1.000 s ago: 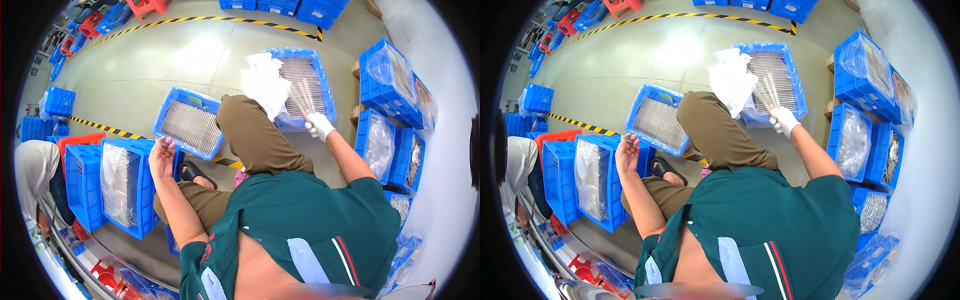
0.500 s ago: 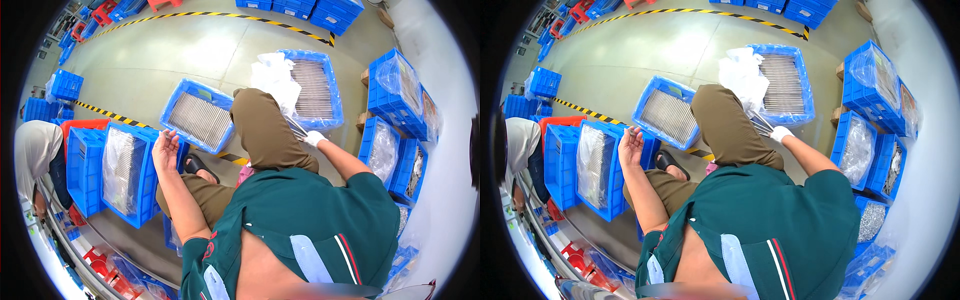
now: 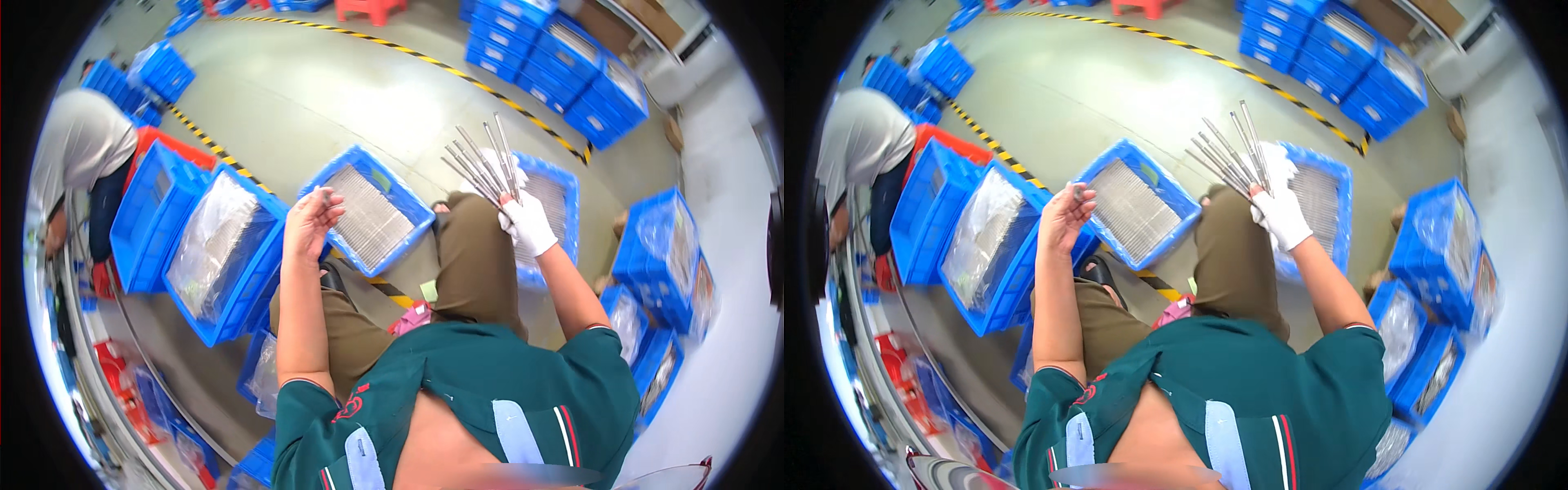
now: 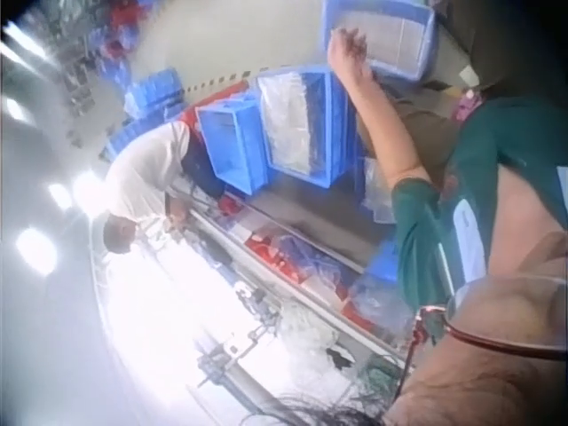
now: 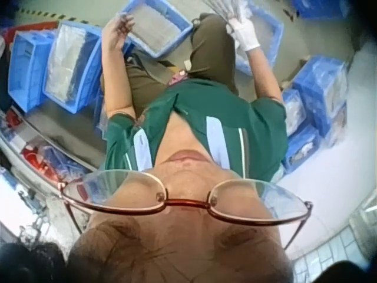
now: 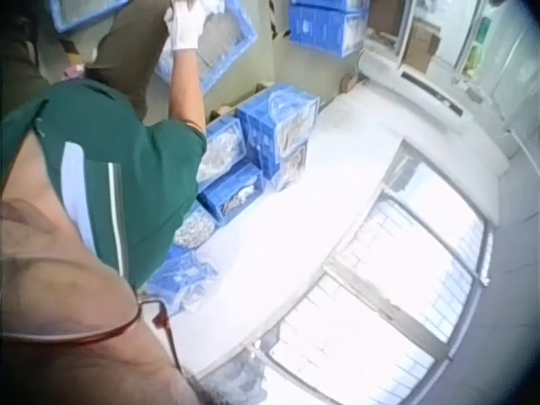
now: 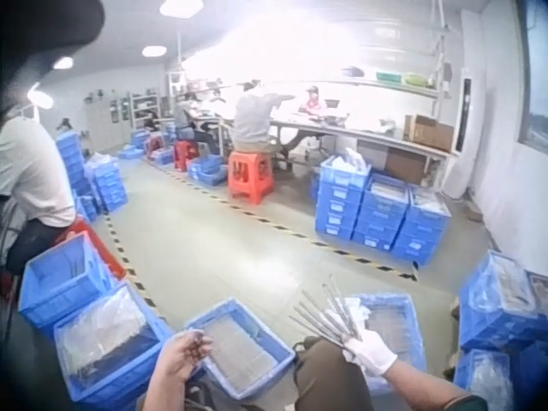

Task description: The person sorts and organizes metal rods and round metal components into a plastic tray by hand, after checking individual components.

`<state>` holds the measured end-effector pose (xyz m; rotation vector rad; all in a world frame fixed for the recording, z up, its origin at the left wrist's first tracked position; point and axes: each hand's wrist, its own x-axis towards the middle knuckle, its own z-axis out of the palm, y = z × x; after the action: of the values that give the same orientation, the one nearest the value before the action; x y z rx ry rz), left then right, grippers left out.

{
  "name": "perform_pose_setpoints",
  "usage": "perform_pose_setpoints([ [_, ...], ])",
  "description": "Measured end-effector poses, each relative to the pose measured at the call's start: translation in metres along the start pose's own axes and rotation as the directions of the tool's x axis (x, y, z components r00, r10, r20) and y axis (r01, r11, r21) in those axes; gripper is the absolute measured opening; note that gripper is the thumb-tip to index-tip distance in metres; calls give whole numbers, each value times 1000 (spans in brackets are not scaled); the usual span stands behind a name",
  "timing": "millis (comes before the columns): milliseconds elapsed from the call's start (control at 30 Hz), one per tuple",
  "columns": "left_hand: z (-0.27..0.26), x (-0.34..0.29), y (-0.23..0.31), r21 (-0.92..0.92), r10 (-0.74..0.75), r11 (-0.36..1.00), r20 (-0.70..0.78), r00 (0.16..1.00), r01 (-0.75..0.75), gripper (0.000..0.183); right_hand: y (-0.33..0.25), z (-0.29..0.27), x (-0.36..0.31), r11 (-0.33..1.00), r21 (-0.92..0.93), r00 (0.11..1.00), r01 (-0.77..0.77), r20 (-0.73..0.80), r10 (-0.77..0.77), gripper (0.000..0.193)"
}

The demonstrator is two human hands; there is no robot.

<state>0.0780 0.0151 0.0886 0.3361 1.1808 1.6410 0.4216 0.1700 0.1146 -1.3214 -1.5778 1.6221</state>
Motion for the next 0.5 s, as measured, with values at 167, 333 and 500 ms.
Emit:
perform_pose_setpoints([
  [167, -1, 14, 24, -83, 78, 994, 48, 996, -74, 25, -53, 70, 37, 908, -281, 943, 310, 208, -258, 17],
  [333, -19, 23, 16, -200, 67, 977, -10, 998, -67, 26, -52, 130, 78, 966, -203, 919, 158, 388, -68, 27],
  [500, -32, 18, 29, -346, 123, 928, -64, 990, -138, 22, -46, 176, 87, 998, -46, 841, 33, 541, -3, 22],
])
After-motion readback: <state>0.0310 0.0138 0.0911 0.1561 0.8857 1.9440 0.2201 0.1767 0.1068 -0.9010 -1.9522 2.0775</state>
